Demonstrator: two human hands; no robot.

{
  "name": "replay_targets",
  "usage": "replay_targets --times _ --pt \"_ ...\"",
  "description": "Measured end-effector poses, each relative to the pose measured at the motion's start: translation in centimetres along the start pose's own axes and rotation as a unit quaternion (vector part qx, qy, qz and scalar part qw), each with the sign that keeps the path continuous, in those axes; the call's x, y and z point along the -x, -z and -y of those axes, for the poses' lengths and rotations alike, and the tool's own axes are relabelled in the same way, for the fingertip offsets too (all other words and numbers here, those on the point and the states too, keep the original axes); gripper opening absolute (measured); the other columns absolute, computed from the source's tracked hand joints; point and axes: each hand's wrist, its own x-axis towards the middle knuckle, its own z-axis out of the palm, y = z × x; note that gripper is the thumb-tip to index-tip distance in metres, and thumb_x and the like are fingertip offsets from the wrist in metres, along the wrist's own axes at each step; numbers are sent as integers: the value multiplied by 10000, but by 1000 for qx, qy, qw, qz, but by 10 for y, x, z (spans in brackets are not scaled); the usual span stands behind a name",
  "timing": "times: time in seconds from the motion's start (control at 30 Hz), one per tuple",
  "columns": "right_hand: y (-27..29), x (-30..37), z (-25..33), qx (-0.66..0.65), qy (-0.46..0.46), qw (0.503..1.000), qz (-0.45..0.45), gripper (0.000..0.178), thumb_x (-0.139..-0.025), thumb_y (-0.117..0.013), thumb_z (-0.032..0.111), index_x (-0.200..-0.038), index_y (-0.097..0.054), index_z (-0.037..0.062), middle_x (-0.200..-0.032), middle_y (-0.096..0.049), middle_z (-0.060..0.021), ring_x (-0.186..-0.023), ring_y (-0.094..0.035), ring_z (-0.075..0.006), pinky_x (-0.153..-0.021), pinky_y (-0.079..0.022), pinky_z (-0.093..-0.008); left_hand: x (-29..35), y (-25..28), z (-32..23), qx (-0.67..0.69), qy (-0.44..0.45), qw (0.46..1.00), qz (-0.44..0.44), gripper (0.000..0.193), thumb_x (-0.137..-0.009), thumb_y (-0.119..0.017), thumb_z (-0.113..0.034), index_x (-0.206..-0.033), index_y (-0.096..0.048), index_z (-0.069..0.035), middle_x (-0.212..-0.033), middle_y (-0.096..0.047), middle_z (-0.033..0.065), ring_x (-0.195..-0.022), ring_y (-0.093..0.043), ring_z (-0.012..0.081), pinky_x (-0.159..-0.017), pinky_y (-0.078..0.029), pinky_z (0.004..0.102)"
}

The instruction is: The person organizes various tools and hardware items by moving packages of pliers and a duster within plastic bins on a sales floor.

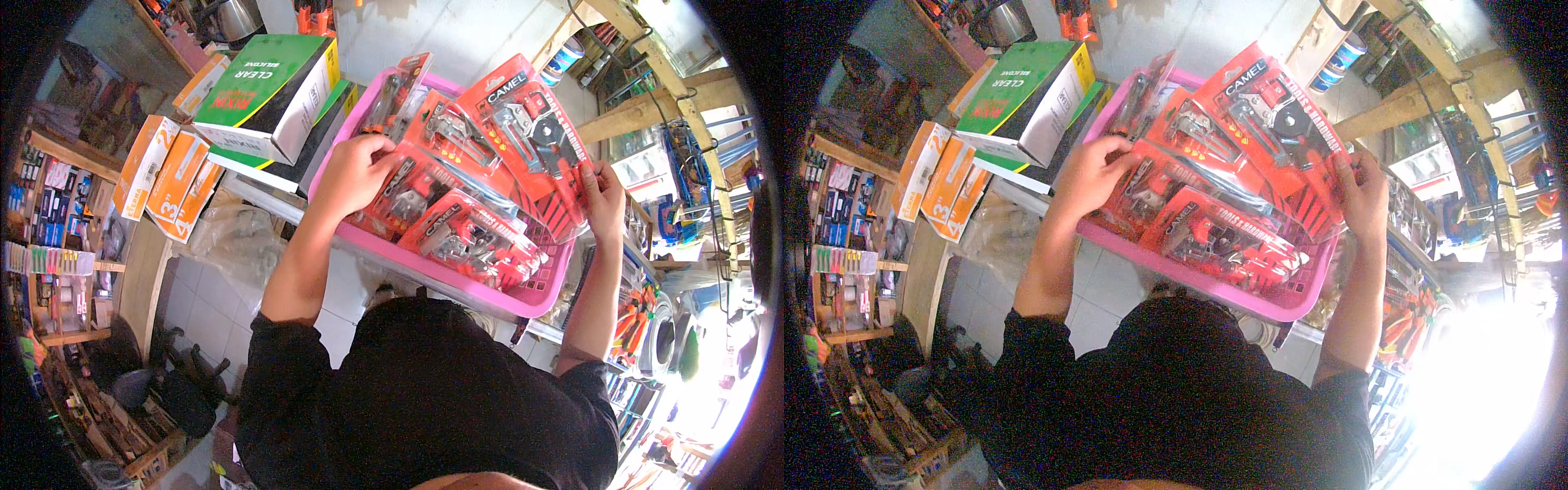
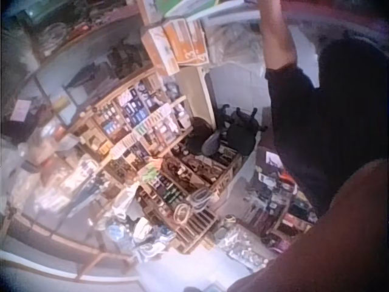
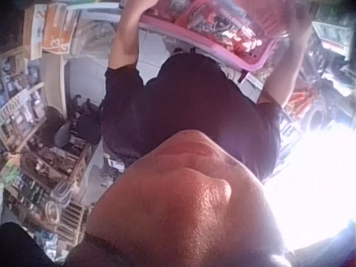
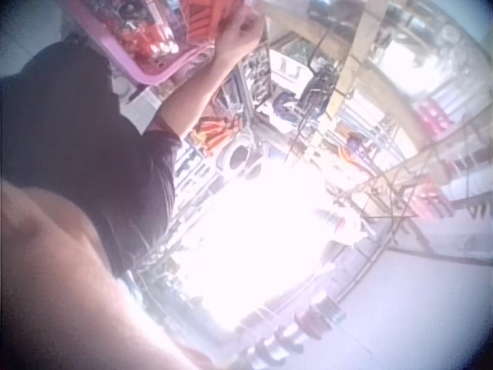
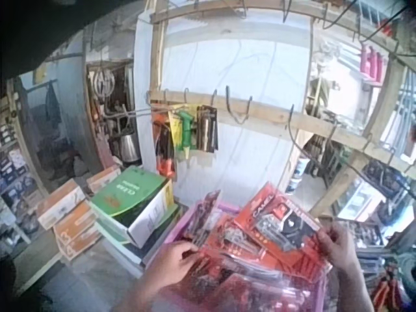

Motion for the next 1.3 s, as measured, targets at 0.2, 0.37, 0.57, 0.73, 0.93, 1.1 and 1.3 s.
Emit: replay_targets --times 0.2,0.37,0.57,0.73,0.93,1.1,1.3 --pt "-3 8 -1 12 7 1000 -2 207 -909 -544 234 -865 -554 32 -705 -562 10 -636 -475 -32 -547 -362 -181 -38 -3 -10 34 -30 996 80 249 -805 -646 -233 -908 -660 -6 -791 -664 124 -729 -632 167 -689 -471 280" --pt "-1 11 -3 9 3 1000 -10 208 -857 -605 224 -851 -591 17 -651 -583 -39 -567 -524 -96 -530 -414 -255 -61 -10 -26 18 -57 992 111 280 -795 -655 -243 -919 -664 9 -835 -670 140 -753 -632 182 -716 -466 292" --pt "-4 13 -6 40 3 999 -28 231 -850 -601 244 -845 -603 13 -697 -632 -85 -591 -578 -128 -555 -438 -275 -63 -15 -24 38 -68 990 121 259 -813 -626 -229 -941 -661 -7 -879 -670 132 -768 -637 192 -707 -477 292" --pt "-8 14 -8 63 8 997 -34 280 -841 -607 297 -866 -608 17 -695 -624 -78 -617 -569 -119 -565 -436 -275 -55 -3 4 214 -32 961 172 311 -852 -586 -171 -1085 -597 33 -1019 -644 95 -938 -594 139 -804 -456 250" --pt "-19 8 -9 17 9 999 -32 295 -840 -606 308 -833 -605 13 -649 -591 -72 -592 -523 -110 -544 -411 -287 -41 17 3 200 46 957 204 317 -881 -559 -229 -1103 -598 -6 -1046 -627 69 -954 -567 124 -787 -451 258" --pt "-30 6 5 87 49 995 11 288 -808 -639 286 -819 -584 4 -657 -576 -108 -571 -525 -166 -553 -418 -308 -28 30 12 193 93 956 198 312 -893 -540 -263 -1094 -606 -34 -1015 -630 53 -897 -565 115 -712 -441 235" --pt "-34 9 15 96 64 993 -3 304 -796 -649 287 -809 -567 -6 -671 -564 -118 -595 -512 -182 -578 -416 -317 2 50 25 176 126 970 113 247 -886 -549 -213 -1031 -631 -31 -981 -648 38 -835 -597 144 -692 -462 253"
